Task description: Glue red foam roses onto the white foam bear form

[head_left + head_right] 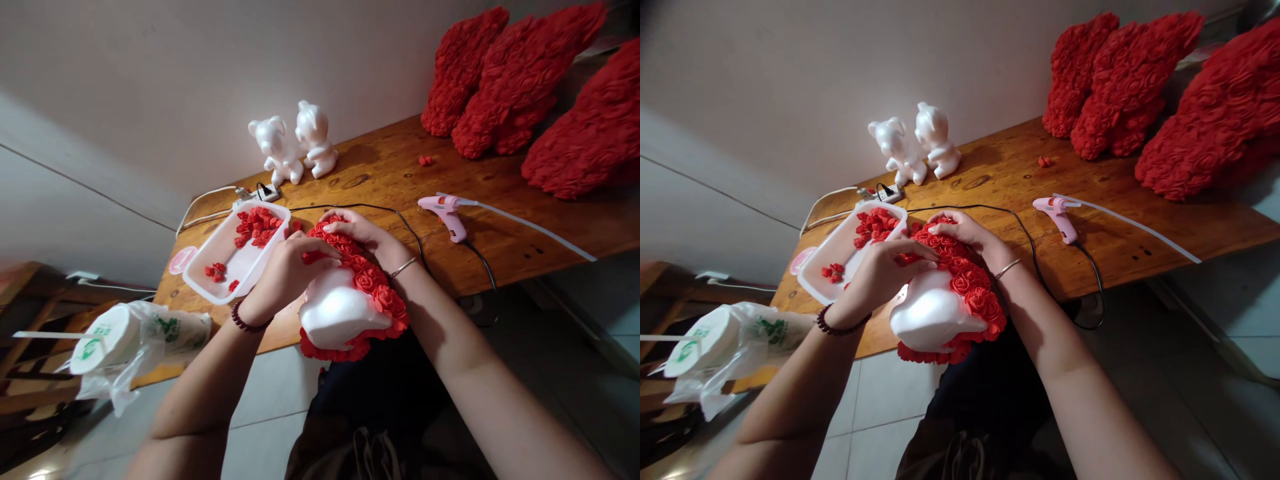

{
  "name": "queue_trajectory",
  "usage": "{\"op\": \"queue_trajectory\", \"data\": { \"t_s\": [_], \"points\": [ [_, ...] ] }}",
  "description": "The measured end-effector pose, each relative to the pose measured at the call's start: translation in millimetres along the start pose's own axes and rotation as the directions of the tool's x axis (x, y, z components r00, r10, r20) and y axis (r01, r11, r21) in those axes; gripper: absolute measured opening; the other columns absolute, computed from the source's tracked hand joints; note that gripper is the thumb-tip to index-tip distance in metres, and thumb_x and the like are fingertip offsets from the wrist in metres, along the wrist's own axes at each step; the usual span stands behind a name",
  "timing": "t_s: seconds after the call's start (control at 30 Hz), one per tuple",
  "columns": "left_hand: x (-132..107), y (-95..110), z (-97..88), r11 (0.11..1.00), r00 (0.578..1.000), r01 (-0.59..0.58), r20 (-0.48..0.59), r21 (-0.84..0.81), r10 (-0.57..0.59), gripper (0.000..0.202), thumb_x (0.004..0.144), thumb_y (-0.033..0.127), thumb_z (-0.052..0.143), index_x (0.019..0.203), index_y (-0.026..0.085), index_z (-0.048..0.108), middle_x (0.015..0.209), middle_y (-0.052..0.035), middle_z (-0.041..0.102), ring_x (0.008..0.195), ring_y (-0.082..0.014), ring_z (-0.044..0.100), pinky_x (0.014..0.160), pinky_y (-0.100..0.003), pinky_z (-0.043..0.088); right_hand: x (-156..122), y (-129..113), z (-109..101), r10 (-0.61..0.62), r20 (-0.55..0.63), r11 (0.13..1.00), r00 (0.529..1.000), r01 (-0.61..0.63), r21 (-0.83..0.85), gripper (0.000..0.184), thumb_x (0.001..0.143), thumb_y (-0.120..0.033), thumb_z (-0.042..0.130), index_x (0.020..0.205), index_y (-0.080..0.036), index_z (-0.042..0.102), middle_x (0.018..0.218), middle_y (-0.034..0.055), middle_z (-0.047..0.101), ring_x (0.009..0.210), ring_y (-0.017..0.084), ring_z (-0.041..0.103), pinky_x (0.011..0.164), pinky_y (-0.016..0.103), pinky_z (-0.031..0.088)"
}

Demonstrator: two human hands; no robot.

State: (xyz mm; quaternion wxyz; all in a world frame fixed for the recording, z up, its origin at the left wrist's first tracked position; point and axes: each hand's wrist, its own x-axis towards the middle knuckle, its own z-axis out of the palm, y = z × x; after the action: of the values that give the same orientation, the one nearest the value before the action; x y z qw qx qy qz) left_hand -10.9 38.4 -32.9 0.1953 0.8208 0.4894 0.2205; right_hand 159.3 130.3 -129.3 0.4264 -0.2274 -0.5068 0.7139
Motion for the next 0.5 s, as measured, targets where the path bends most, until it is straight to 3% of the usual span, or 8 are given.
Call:
{"op": "queue_trajectory", "data": {
  "t_s": [0.1, 0.23, 0.5],
  "points": [
    [1, 0, -1.2, 0.999, 0.998, -0.035, 0.047, 0.023, 0.034, 0.014, 0.092, 0.022, 0.065, 0.088, 0.024, 0.078, 0.091, 0.0013, 0.079, 0.081, -0.0149, 0.064, 0.078, -0.029, 0.049, -2, 0, 1, -0.024, 0.011, 1.000, 1.000, 0.024, 0.004, 0.032, 0.074, -0.033, 0.080, 0.100, -0.020, 0.066, 0.100, 0.0032, 0.071, 0.090, 0.016, 0.067, 0.083, 0.028, 0.057],
    [2, 0, -7.3, 0.993, 0.985, -0.115, 0.130, 0.037, 0.109, 0.017, 0.095, 0.018, 0.059, 0.091, 0.022, 0.076, 0.094, 0.0002, 0.078, 0.079, -0.0135, 0.064, 0.078, -0.027, 0.050, -2, -1, 3, 0.033, -0.028, 0.999, 0.999, -0.032, 0.030, 0.040, 0.069, -0.034, 0.084, 0.102, -0.021, 0.065, 0.099, 0.0034, 0.072, 0.087, 0.017, 0.066, 0.078, 0.028, 0.057],
    [4, 2, -17.2, 0.948, 0.926, -0.299, 0.271, 0.106, 0.262, 0.021, 0.103, 0.023, 0.051, 0.095, 0.021, 0.070, 0.098, -0.0008, 0.075, 0.085, -0.0145, 0.063, 0.096, -0.034, 0.045, 3, -1, 5, 0.057, -0.041, 0.998, 0.998, -0.057, 0.003, 0.038, 0.064, -0.032, 0.086, 0.093, -0.018, 0.066, 0.093, 0.0017, 0.071, 0.083, 0.014, 0.064, 0.076, 0.024, 0.052]
  ]
}}
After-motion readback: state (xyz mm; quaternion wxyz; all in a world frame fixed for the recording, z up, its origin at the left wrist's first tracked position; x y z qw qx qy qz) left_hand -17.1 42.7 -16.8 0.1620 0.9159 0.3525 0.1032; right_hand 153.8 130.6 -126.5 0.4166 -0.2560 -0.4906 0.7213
